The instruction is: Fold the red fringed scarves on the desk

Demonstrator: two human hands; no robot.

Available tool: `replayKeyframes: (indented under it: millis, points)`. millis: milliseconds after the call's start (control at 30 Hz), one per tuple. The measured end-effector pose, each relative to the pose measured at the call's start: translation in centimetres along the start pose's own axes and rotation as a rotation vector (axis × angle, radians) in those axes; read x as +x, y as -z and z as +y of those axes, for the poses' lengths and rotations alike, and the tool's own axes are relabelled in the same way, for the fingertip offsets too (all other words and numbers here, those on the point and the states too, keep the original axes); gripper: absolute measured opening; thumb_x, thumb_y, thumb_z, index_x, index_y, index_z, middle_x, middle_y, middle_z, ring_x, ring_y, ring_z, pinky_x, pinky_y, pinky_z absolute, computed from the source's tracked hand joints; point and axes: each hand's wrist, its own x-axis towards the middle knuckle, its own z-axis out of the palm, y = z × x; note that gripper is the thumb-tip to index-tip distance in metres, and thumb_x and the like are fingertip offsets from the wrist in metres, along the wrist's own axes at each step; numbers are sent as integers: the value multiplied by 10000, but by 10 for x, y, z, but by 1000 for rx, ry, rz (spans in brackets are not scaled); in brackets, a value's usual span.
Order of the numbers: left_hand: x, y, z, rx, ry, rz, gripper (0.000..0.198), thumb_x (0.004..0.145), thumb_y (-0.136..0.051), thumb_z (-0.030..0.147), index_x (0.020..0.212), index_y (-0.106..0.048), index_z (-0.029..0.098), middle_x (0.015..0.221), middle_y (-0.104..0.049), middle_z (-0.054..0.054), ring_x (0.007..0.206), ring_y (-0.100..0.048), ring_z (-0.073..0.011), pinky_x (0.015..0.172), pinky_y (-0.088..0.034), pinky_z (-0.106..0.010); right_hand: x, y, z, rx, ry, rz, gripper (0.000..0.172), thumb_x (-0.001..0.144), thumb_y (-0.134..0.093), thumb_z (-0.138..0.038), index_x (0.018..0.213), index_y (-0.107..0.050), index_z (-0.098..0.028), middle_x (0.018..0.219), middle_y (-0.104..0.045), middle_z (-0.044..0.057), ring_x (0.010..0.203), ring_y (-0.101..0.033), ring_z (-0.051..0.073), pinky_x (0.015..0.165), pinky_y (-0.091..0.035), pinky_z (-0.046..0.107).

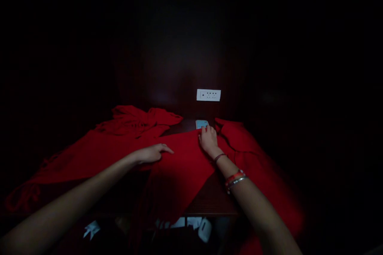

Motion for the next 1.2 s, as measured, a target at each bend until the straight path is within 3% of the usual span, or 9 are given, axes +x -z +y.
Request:
replayKeyframes:
  millis: [167,267,433,567,667,767,900,1100,1200]
  points:
    - [-24,5,9,-484,208,-233,676,543,-330,-5,1185,-375,202,980,-533,-22,663,-541,-74,532,-420,-149,-34,4,-16,253,400,-240,401,813,-313,-289,1203,-340,-199,1158,-394,94,1042,-358,185,849,-314,329]
    - [-24,5,13,-456,194,-336,688,566,-346,5,1221,-311,210,1070,-486,-45,660,-548,-78,542,-435,-172,-40,11,-18,249,497,-319,423,806,-327,-256,1226,-293,-289,1225,-345,59,1086,-301,216,825,-315,408]
    - [16,2,-11,115,59,43,495,750,-299,129,1244,-276,106,1215,-387,-131,1064,-402,-182,871,-318,-281,-24,11,-25,155,608,-348,411,803,-302,-173,1187,-355,-310,1184,-404,46,1050,-327,217,815,-294,444]
    - [42,-10,-32,353,95,-23,514,812,-233,395,1272,-221,166,1340,-150,-104,1210,-124,-258,946,-150,-427,-7,17,-26,135,712,-354,274,760,-363,-104,964,-540,-155,924,-532,79,887,-433,159,831,-302,341]
    - [47,-13,-35,372,127,-74,527,806,-200,442,1288,-139,236,1355,-64,-77,1214,-68,-284,915,-136,-502,-10,40,-23,274,686,-162,200,782,-347,-120,851,-533,-139,841,-518,68,827,-436,140,806,-323,304]
    - [50,-5,-33,408,87,-75,500,796,-239,425,1262,-233,245,1340,-163,-91,1196,-160,-289,889,-183,-518,-25,61,-26,408,702,-66,206,816,-310,-174,883,-505,-163,888,-495,59,869,-422,132,832,-310,306]
    - [57,5,-33,448,18,73,437,814,-196,355,1192,-369,219,1275,-313,-101,1149,-273,-253,863,-254,-496,-42,56,-35,381,811,-269,273,811,-345,-256,1044,-467,-185,1071,-446,76,1009,-367,151,874,-287,320]
    - [61,-8,-40,397,127,-39,583,763,-189,556,1278,-154,284,1361,-55,-44,1213,-26,-300,912,-76,-533,-49,24,-19,233,329,-474,632,743,-258,-576,1280,-168,-256,1340,-150,81,1199,-80,307,894,-140,543]
    - [66,-9,-42,368,162,-90,599,751,-186,581,1279,-97,313,1360,-6,-23,1210,22,-311,904,-47,-548,-57,15,-12,183,244,-623,674,705,-190,-647,1283,-111,-310,1363,-58,44,1201,14,343,877,-62,594]
